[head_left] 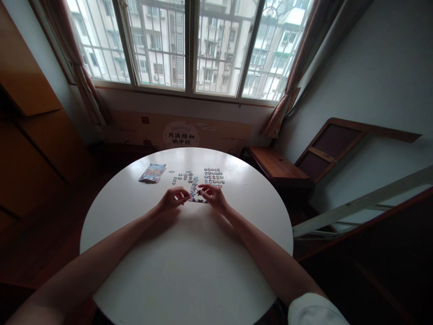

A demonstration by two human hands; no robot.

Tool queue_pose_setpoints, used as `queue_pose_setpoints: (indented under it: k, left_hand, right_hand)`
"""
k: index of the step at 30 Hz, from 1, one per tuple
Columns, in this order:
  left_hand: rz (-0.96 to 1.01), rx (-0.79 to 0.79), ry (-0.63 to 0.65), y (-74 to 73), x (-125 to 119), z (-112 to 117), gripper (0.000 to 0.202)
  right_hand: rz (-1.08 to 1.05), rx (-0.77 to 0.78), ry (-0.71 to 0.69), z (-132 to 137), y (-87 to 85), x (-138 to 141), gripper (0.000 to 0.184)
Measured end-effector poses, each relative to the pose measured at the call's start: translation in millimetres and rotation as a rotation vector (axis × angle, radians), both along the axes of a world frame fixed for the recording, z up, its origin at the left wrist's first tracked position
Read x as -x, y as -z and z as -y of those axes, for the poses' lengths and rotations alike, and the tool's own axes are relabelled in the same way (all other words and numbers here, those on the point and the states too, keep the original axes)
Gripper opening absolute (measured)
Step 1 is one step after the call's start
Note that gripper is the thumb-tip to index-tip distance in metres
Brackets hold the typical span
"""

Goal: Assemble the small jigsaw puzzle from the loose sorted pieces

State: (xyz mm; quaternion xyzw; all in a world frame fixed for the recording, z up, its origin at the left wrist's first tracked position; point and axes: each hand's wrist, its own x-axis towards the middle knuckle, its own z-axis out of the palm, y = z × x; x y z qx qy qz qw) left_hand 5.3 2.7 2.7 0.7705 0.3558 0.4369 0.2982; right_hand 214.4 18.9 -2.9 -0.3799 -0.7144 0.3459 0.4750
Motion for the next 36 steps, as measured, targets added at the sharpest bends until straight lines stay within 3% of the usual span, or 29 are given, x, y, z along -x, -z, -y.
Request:
queue_pose_setpoints:
  k: [6, 15, 22, 36]
  left_hand:
    - [-0.008, 0.001, -0.018, 0.5, 0, 0, 0.022]
    - [-0.126, -0.225, -0.128, 4.1, 3, -3, 0.013]
    - [-0.198, -0.362, -0.027, 3.7, 2, -2, 0.016]
    - [-0.228, -0.388, 0.063, 4.3, 2, -2, 0.016]
  right_hand:
    - [0.025, -0.052, 0.175, -14, -1.6, -17, 0.022]
    - [0.049, -0.037, 0.195, -17, -6.3, -26, 0.018]
    - [0.043, -0.051, 0.226, -21, -11.7, -33, 0.031]
    - [0.110, -0.005, 0.180, -20, -14.1, -37, 0.017]
